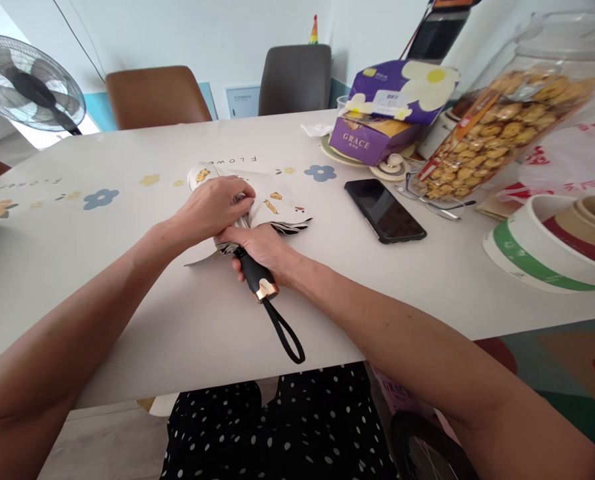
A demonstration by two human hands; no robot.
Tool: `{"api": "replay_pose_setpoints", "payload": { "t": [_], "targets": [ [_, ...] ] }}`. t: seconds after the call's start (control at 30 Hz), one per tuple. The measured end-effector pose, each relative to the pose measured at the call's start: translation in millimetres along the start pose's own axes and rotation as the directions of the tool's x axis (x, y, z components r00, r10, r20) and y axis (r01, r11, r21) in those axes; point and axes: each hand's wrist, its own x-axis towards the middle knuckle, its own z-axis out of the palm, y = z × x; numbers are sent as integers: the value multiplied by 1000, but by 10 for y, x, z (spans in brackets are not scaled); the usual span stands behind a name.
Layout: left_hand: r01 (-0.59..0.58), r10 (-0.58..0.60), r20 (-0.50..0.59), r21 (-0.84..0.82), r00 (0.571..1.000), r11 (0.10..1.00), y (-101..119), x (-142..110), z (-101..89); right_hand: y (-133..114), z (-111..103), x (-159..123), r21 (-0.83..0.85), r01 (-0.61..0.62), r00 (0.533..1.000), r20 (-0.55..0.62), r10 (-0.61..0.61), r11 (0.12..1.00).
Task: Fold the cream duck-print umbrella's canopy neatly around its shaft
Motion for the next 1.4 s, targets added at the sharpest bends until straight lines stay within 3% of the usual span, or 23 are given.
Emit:
{"api": "replay_pose_setpoints", "payload": {
  "t": [0.53,1.4],
  "targets": [
    [-48,41,75,96,996,994,6,-7,-9,12,-5,23,-16,-5,1000,7,5,1000],
    [-12,10,22,103,1000,995,-18,2,64,-3,-4,20,-49,-21,1000,4,21,999]
  ]
}}
